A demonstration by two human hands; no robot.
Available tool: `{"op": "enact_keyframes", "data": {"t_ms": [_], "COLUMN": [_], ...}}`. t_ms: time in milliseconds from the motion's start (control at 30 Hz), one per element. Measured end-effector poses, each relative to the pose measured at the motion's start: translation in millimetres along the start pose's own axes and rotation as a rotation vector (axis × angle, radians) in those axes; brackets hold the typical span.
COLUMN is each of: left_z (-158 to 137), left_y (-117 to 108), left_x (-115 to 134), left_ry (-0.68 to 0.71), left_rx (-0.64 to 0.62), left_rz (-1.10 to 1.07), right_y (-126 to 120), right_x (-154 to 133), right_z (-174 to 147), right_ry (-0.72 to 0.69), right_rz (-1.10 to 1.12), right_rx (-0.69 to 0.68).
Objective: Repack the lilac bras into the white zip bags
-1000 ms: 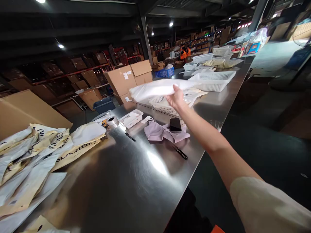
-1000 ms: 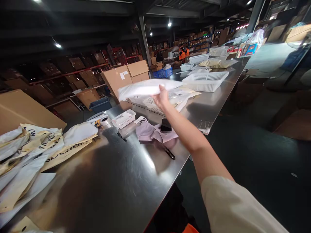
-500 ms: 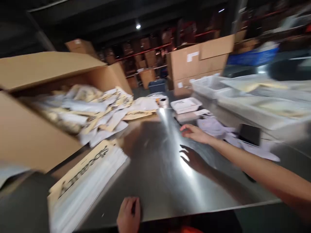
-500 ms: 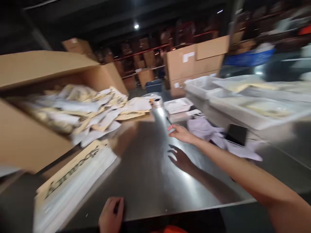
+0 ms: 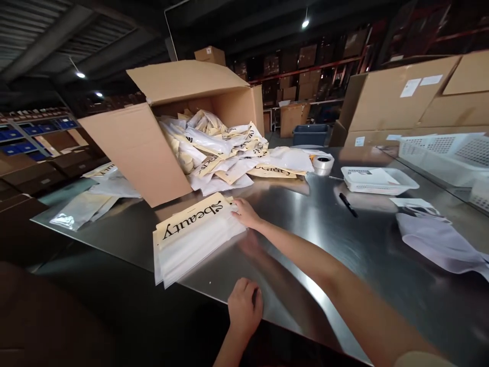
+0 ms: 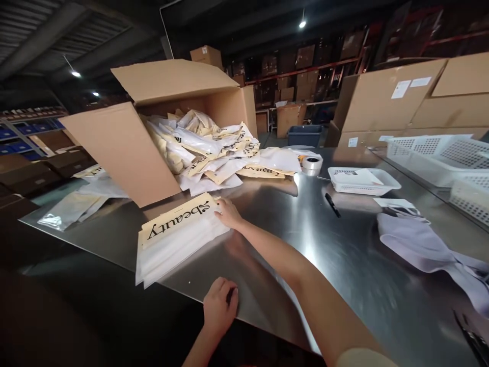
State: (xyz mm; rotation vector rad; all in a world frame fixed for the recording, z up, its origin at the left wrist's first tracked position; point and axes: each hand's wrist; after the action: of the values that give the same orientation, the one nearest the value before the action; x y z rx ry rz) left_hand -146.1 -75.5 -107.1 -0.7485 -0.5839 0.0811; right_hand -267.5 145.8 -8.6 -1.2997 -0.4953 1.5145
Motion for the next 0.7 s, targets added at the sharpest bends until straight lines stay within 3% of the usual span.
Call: {"op": "enact_keyframes", "data": {"t_ms": [100, 200, 333, 433, 567, 700], "left_z": [23.7, 57.3, 88.4, 92.1, 88.3, 90.4], "left_y": [-22.8, -42.1, -46.7, -40.1, -34.0, -33.5], "left_x": [-27.9, -75.0, -125.4, -139.0, -143.5, -145.1], "left_ry": [-0.032, -0.172, -0.333, -0.333, -0.33, -0.347], "left_rx": [-0.063, -0.041, -0.032, -0.038, 0.0, 0.013], "left_rz": [0.18, 0.466, 0.6, 0.571, 0.551, 0.535], "right_y": [1.2, -8.4, -22.1, -21.0, 3.1, 39.2], "right_x": [-7.1, 2.8, 25.0, 37.4, 38.9, 25.8], "right_z": [28.7, 47.5, 74.3, 107.3, 163.1, 214.5], "right_ry": [0.052, 0.103, 0.137, 0.074, -0.106, -0.266], "right_rz": [-0.124, -0.288, -0.522, -0.65, -0.763, -0.429], "right_rx": [-0.016, -0.039, -0.074, -0.096, -0.101, -0.095]}}
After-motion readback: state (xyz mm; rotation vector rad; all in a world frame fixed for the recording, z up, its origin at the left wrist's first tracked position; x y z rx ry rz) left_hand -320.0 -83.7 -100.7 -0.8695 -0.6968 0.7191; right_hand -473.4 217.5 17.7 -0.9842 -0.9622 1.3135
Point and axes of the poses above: each hand's wrist, its own z-axis towards the middle knuckle, its own y-axis out of the palm, x = y × z, and after that the axes turned 9 degrees about -z, right-handed
